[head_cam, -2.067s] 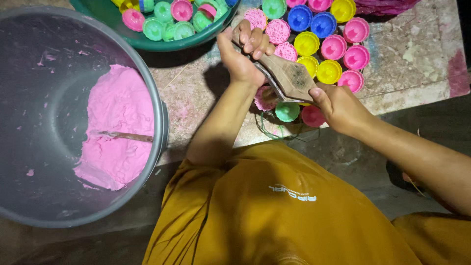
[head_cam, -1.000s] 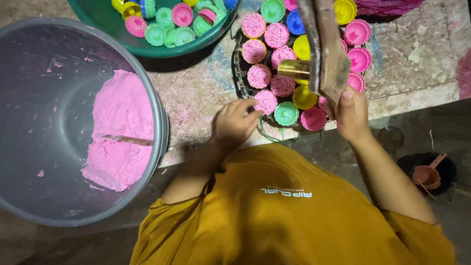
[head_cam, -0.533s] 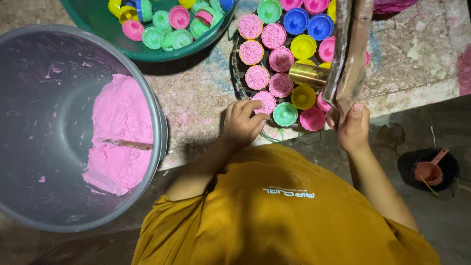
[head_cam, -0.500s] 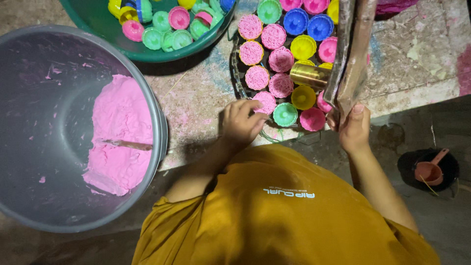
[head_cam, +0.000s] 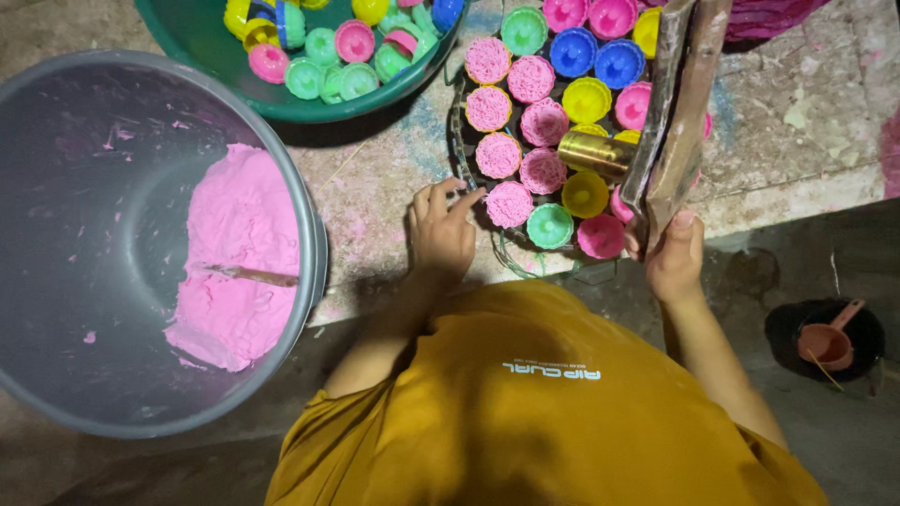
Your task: The person scoops pink dough from a large metal bowl using a wooden scoop and a metal tube tool, then presses the dough into small colorful plastic molds arranged in a basket. The person repeats this process, filling multiple molds with the pink dough.
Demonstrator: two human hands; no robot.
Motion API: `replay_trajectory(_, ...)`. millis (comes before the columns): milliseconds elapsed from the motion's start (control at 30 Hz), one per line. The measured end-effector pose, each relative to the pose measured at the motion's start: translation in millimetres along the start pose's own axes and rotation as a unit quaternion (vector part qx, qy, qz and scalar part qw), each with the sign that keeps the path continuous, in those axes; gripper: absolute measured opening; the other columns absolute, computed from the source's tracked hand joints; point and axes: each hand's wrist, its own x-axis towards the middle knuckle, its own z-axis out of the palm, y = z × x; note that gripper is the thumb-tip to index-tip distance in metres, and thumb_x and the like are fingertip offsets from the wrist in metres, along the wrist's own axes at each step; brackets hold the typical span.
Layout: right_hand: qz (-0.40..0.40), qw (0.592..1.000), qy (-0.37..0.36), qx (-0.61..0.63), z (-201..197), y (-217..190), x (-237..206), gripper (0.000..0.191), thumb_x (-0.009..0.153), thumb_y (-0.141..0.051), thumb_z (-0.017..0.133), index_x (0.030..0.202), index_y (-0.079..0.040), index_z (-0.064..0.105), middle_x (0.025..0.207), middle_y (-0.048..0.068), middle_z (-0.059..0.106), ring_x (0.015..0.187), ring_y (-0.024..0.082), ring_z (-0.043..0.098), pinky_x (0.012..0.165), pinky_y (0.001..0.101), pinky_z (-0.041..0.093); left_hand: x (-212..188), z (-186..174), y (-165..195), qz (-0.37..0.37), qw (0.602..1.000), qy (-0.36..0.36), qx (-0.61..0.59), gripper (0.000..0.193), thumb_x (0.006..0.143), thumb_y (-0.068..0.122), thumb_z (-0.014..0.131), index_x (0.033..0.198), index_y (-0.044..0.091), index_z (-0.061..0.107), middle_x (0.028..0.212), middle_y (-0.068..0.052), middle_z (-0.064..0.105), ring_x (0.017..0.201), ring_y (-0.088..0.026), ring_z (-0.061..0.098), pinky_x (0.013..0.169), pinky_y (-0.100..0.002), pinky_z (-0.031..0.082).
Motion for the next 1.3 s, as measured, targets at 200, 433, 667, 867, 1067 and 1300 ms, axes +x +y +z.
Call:
replay_trajectory(200,0.0,1.0,0.008,0.002,2.7,0.8,3.1,0.078,0.107,-0.069,0.041,0.124,0.005,0.055,0.092,0.012,0.059,0.068,0.016,0.051,0.057,0.0311,0.04,-1.0,3.1,-3.0,0.011,0.999,0.025,-0.019,0.044,0.082,0.006,0.057,0.122,0.013,0.072,0.133,-0.014,0.056,0.126,-0.036,0.045,0.107,-0.05,0.034)
replay_trajectory(433,-0.005,1.0,0.015,-0.006,-2.1,11.9,1.9,0.075,0.108,-0.068,0.041,0.119,0.005,0.056,0.087,0.012,0.058,0.067,0.017,0.052,0.057,0.0311,0.041,-2.6,-2.3,1.3,0.028,0.998,0.036,-0.05,0.032,0.079,0.005,0.058,0.102,0.017,0.077,0.126,-0.009,0.061,0.121,-0.033,0.05,0.104,-0.048,0.038)
replay_trajectory(667,-0.065,0.959,-0.087,-0.26,24.2,-42.8,9.4,0.054,0.101,-0.058,0.059,0.097,-0.004,0.061,0.069,0.003,0.057,0.06,0.015,0.05,0.058,0.0318,0.041,16.4,-62.6,43.6,0.099,0.992,0.063,-0.04,0.037,0.08,0.008,0.064,0.116,0.016,0.07,0.132,-0.009,0.06,0.125,-0.033,0.054,0.107,-0.049,0.04)
replay_trajectory(867,-0.332,0.763,-0.289,-0.474,78.8,-154.0,0.0,0.046,0.08,-0.048,0.072,0.092,-0.004,0.063,0.072,0.01,0.056,0.065,0.032,0.056,0.06,0.0431,0.045,11.7,-128.2,111.1,0.259,0.934,-0.204,-0.137,0.026,0.081,0.029,0.077,0.099,0.014,0.065,0.092,-0.01,0.066,0.09,-0.029,0.063,0.081,-0.045,0.05)
replay_trajectory(1067,-0.495,0.573,-0.483,-0.439,152.6,-241.2,41.7,0.045,0.086,-0.052,0.065,0.079,-0.008,0.058,0.068,0.008,0.052,0.06,0.028,0.057,0.051,0.0431,0.041,-9.3,-179.7,125.4,0.254,0.906,-0.275,-0.196,0.015,0.088,0.021,0.075,0.093,0.013,0.063,0.074,-0.006,0.065,0.064,-0.024,0.065,0.06,-0.034,0.051)
replay_trajectory(1300,-0.252,0.627,-0.695,-0.246,229.1,-258.5,29.2,0.047,0.097,-0.051,0.059,0.085,-0.005,0.059,0.074,0.01,0.059,0.07,0.035,0.061,0.059,0.0457,0.045,-58.6,-292.5,108.7,0.143,0.894,-0.402,-0.134,0.016,0.092,0.022,0.068,0.106,0.014,0.065,0.085,-0.008,0.069,0.074,-0.028,0.07,0.065,-0.038,0.054)
